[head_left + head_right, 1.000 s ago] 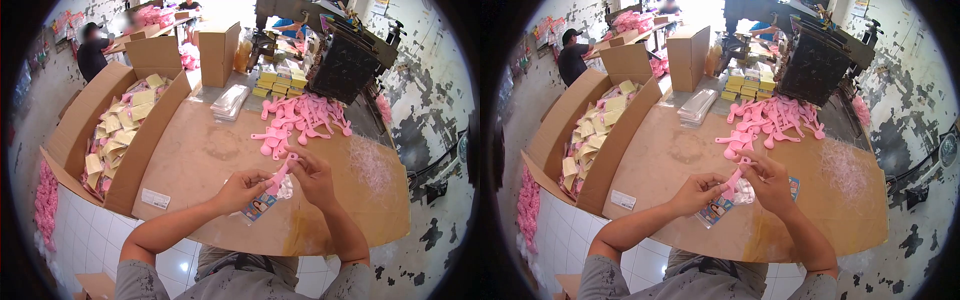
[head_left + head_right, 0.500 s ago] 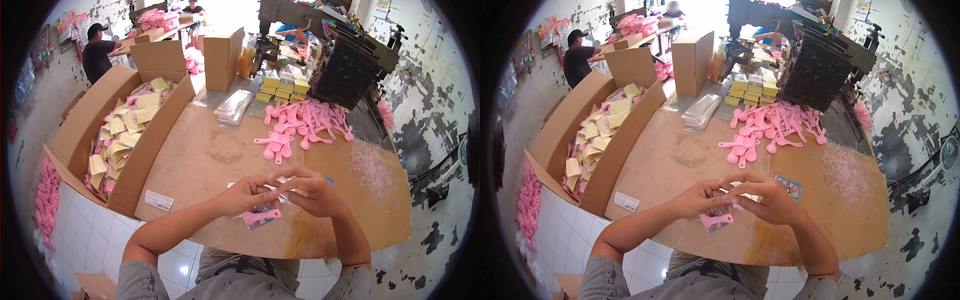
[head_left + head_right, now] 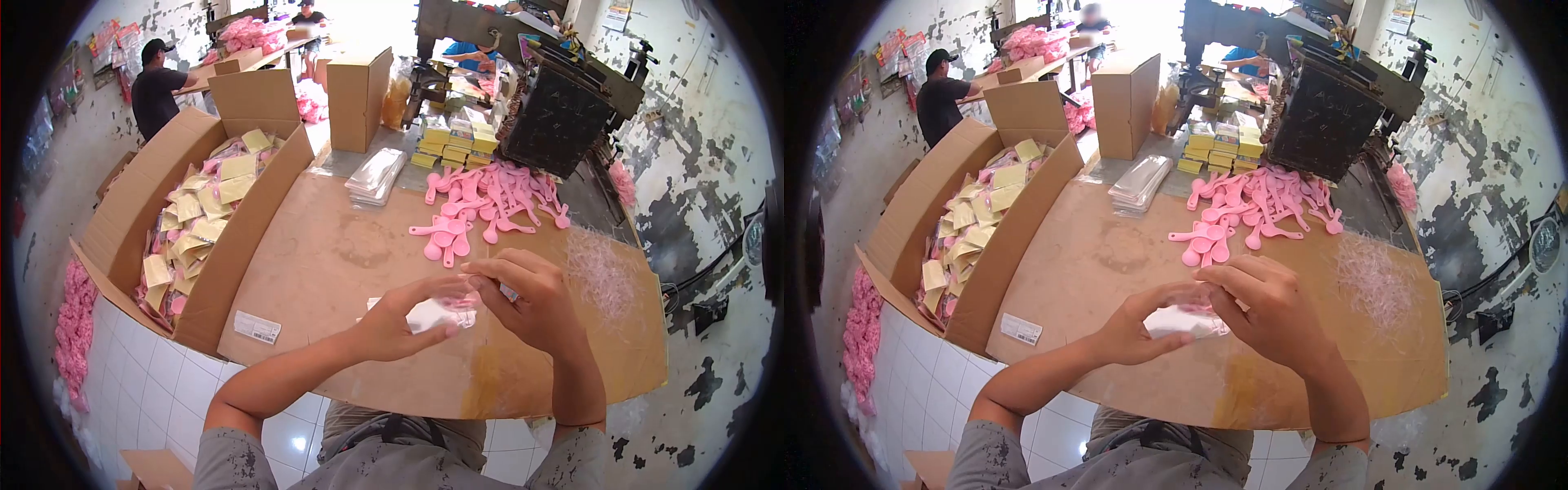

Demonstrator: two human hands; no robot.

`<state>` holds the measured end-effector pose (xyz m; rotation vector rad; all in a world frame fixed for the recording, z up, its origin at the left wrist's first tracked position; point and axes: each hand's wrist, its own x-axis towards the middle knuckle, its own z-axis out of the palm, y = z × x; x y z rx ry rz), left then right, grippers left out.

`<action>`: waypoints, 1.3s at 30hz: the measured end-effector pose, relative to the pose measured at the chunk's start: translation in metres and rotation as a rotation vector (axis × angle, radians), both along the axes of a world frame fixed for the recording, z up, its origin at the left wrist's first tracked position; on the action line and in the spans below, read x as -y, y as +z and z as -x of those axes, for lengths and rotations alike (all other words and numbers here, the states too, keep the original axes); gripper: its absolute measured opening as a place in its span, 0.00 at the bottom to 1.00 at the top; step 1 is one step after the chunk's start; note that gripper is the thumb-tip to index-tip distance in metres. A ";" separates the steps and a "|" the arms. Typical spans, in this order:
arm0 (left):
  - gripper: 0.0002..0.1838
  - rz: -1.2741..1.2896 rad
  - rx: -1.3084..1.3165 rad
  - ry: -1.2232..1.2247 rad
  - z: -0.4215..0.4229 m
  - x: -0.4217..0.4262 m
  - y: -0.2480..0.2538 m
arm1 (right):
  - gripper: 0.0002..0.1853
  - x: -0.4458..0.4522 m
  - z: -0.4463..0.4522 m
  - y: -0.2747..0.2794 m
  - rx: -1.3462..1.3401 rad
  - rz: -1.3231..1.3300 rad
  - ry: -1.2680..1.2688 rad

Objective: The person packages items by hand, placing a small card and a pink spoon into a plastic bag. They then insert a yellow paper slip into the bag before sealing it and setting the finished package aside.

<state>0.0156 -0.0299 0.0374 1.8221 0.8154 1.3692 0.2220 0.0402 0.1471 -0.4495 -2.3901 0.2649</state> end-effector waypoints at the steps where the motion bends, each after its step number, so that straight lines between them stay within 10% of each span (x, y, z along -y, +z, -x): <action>1: 0.28 0.030 0.039 0.023 -0.005 0.001 0.000 | 0.08 0.002 0.000 0.000 -0.027 0.036 -0.007; 13: 0.21 0.202 0.180 -0.059 -0.021 0.024 0.012 | 0.08 0.018 -0.018 -0.011 -0.182 0.190 -0.095; 22: 0.21 0.248 0.156 0.046 -0.038 0.042 0.013 | 0.10 0.037 -0.031 -0.019 -0.116 -0.254 -0.115; 39: 0.25 0.082 -0.495 0.219 -0.058 0.098 0.036 | 0.12 0.089 -0.042 -0.040 0.182 -0.616 -0.174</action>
